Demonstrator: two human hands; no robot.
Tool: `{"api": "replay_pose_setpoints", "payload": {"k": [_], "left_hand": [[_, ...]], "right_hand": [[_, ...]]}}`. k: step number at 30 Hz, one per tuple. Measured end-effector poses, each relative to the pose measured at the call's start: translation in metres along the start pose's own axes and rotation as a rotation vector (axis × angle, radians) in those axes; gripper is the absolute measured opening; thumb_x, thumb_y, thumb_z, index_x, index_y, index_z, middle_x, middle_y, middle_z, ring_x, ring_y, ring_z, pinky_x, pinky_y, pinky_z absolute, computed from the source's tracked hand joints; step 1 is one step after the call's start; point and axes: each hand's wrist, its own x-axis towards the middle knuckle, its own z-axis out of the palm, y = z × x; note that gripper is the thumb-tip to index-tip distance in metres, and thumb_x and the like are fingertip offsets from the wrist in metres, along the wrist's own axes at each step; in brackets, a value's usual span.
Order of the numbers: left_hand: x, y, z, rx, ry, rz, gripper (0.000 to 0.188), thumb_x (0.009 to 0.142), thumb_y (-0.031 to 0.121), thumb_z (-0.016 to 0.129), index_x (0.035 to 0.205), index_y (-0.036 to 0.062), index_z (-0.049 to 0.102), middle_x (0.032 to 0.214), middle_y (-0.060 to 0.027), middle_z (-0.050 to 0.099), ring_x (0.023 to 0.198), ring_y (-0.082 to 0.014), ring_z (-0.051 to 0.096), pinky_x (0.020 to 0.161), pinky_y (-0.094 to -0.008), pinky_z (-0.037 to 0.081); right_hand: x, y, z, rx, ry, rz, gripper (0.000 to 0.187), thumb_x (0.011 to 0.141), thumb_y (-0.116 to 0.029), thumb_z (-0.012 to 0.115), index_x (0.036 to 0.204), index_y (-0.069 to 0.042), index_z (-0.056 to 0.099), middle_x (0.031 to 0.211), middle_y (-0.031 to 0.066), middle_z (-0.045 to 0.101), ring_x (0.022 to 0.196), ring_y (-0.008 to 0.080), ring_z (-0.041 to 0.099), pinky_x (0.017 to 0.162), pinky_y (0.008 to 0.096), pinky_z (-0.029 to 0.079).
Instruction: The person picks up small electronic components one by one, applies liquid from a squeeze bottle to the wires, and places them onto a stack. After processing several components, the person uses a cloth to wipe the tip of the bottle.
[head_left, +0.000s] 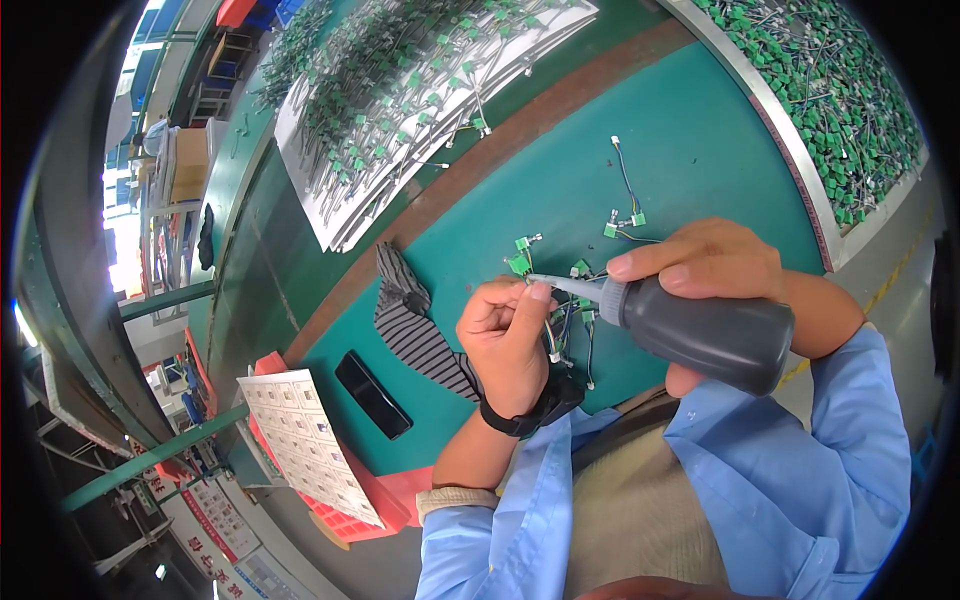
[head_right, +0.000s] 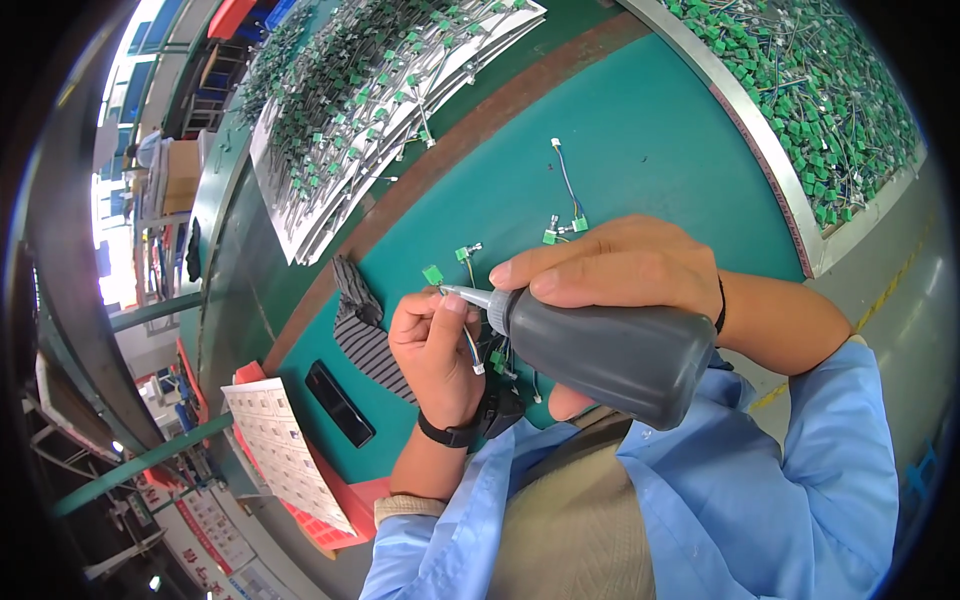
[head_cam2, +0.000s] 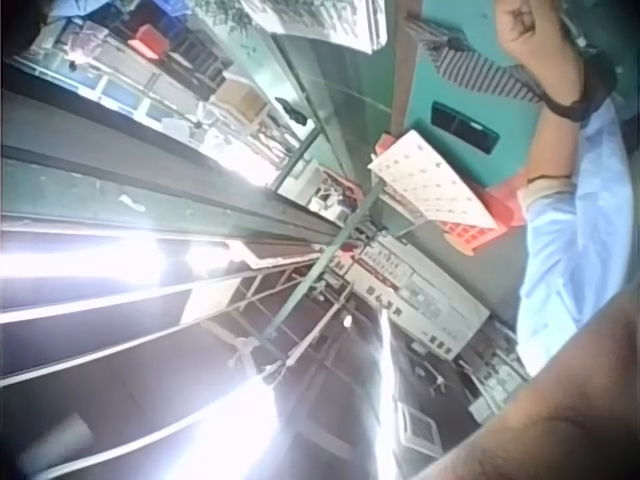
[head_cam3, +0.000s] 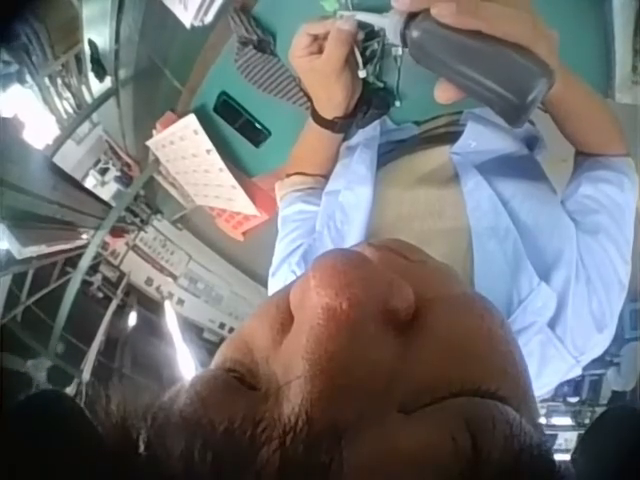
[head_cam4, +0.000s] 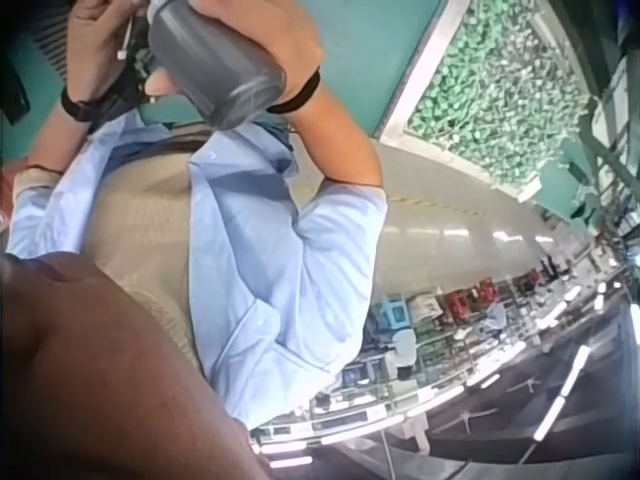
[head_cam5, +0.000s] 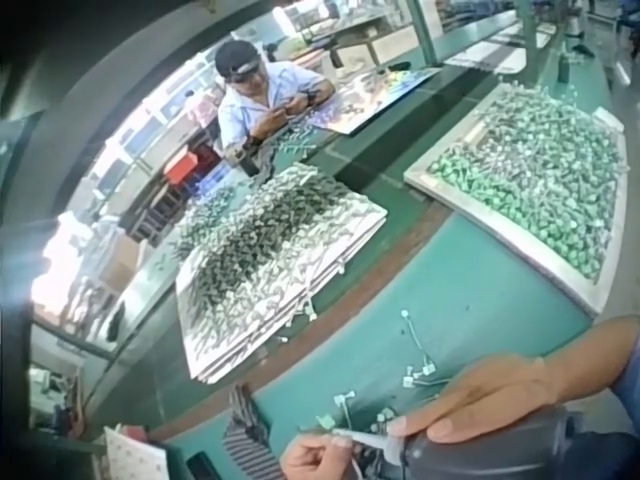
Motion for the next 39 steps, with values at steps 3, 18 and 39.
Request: {"api": "replay_pose_setpoints", "payload": {"k": [3,18,39], "left_hand": [[0.001,0.0,-0.001,-0.002,0.0,-0.003,0.01,0.09,-0.007,0.068,0.093,-0.0003,0.062,0.086,-0.0072,0.065,0.073,-0.0104,0.063,0.067,-0.0218,0.049],[-0.002,-0.001,-0.004,0.045,-0.027,-0.051,0.005,0.093,0.002,0.066,0.091,0.0028,0.061,0.085,-0.0077,0.066,0.073,-0.0121,0.06,0.066,-0.0259,0.048],[-0.008,0.012,0.005,0.152,-0.458,-0.237,0.015,0.098,0.012,0.065,0.105,-0.0003,0.069,0.095,-0.007,0.071,0.081,-0.0092,0.064,0.069,-0.0228,0.049]], "right_hand": [[-0.002,0.002,0.001,-0.009,0.008,0.0,0.08,0.072,-0.045,0.088,0.127,-0.001,0.05,0.117,0.0319,0.065,0.076,0.0279,0.072,0.059,0.0319,0.057],[0.008,-0.007,-0.007,-0.01,0.003,-0.018,0.072,0.073,-0.034,0.09,0.122,0.001,0.051,0.111,0.0301,0.067,0.079,0.0283,0.072,0.062,0.0317,0.059],[0.009,-0.007,0.008,-0.139,-0.091,0.189,0.058,0.078,0.007,0.077,0.125,-0.014,0.052,0.14,0.0303,0.045,0.107,0.0349,0.065,0.08,0.0388,0.058]]}}
